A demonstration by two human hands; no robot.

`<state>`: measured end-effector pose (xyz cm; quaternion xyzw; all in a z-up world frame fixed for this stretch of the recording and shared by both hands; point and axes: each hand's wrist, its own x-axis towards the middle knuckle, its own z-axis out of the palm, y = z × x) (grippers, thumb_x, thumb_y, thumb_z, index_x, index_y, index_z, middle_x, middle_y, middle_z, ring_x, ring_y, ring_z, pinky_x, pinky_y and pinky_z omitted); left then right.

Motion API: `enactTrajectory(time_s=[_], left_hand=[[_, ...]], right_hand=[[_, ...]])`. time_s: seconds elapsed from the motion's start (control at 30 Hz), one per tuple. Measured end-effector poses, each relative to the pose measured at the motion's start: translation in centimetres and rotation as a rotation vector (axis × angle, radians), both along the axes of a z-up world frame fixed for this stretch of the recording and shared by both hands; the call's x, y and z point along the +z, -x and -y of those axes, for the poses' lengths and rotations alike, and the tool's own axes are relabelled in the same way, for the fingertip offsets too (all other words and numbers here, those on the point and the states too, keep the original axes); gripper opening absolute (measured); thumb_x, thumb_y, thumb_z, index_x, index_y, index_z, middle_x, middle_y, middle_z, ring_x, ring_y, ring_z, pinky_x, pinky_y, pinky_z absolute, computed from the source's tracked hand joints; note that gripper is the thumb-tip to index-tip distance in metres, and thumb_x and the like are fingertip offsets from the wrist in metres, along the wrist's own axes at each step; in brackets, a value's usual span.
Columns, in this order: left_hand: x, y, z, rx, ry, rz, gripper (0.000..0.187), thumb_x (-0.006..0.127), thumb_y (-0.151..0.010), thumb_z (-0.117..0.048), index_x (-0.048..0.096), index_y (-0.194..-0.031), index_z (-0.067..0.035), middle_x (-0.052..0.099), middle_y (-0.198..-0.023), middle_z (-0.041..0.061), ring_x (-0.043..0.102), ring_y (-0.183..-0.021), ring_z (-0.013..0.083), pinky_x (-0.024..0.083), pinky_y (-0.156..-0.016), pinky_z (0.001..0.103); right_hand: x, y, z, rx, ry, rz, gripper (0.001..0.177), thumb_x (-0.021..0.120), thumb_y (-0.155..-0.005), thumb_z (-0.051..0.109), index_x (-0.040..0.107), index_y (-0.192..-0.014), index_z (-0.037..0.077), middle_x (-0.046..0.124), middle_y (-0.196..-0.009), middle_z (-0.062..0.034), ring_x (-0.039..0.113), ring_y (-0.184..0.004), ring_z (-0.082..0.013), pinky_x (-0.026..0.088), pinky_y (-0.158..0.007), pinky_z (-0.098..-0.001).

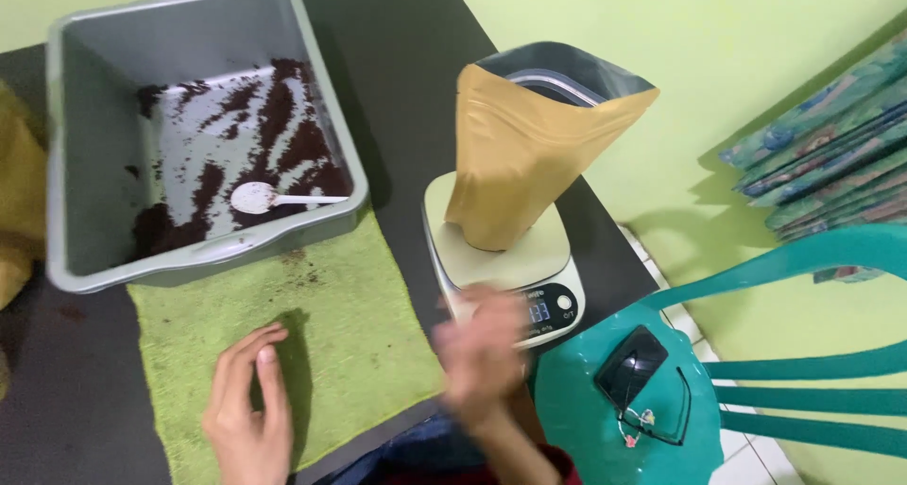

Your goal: Filling stand-up pouches with ground coffee using a spoon and weighing them on a digital scale to ensure correct weight.

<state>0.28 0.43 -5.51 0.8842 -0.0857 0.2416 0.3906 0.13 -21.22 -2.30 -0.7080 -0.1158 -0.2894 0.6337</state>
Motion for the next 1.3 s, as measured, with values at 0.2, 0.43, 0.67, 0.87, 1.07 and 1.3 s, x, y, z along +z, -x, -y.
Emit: enactTrajectory(time_s=[0.2,0.43,0.67,0.87,1.07,1.3], left_hand=[[0.1,0.2,0.4,0.012,0.079,-0.036,0.030,0.047,-0.106,-0.018,0.068,-0.116,0.000,0.070,-0.121,0.019,0.066,-0.114,0.0290,0.052,-0.106,0.042],[2.6,0.5,0.0,-0.032,0.162,-0.004,0.032,0.046,-0.105,-0.024,0.069,-0.120,-0.007,0.071,-0.123,0.009,0.063,-0.117,0.0214,0.049,-0.106,0.039],[10.9,0.5,-2.4,-0.254,0.345,-0.171,0.074,0.074,-0.085,-0.045,0.046,-0.146,-0.014,0.056,-0.143,0.009,0.053,-0.135,0.0252,0.041,-0.112,0.045],[11.2,-2.3,-2.2,-0.316,0.554,-0.425,0.122,0.082,-0.055,-0.063,0.030,-0.156,-0.016,0.054,-0.152,0.008,0.051,-0.141,0.0248,0.046,-0.111,0.042],[10.2,-2.9,-2.6,-0.239,0.681,-0.667,0.095,0.090,-0.052,-0.043,0.059,-0.135,-0.010,0.074,-0.131,0.005,0.069,-0.118,0.0188,0.059,-0.097,0.031],[10.6,-3.4,-3.0,-0.293,0.528,-0.428,0.070,0.088,-0.065,-0.040,0.065,-0.123,-0.009,0.076,-0.119,0.005,0.070,-0.108,0.0160,0.059,-0.084,0.030]], right_hand=[[1.8,-6.4,12.3,-0.476,-0.097,0.163,0.061,0.066,-0.106,0.032,0.033,-0.153,0.013,0.037,-0.157,-0.0096,0.041,-0.147,-0.0293,0.041,-0.116,-0.0351],[1.5,-7.6,12.7,-0.298,-0.135,-0.061,0.018,0.060,-0.110,0.024,0.048,-0.098,0.018,0.051,-0.081,0.0056,0.046,-0.077,-0.0018,0.047,-0.073,-0.0202],[5.5,-4.2,2.4,-0.425,-0.033,0.001,0.023,0.063,-0.111,0.017,0.050,-0.093,0.013,0.041,-0.074,0.0073,0.036,-0.072,-0.0037,0.032,-0.070,-0.0202],[2.2,-4.8,-4.7,-0.031,-0.092,-0.104,0.023,0.065,-0.102,0.020,0.054,-0.081,0.016,0.052,-0.076,0.0055,0.046,-0.071,-0.0074,0.038,-0.067,-0.0235],[2.9,-3.4,-5.2,0.279,-0.066,-0.175,0.023,0.060,-0.103,0.028,0.060,-0.087,0.011,0.068,-0.076,-0.0020,0.067,-0.071,-0.0125,0.050,-0.072,-0.0236],[1.5,-4.6,-4.4,0.270,-0.045,-0.134,0.020,0.062,-0.102,0.027,0.060,-0.089,0.013,0.060,-0.079,0.0031,0.055,-0.074,-0.0068,0.043,-0.070,-0.0206]])
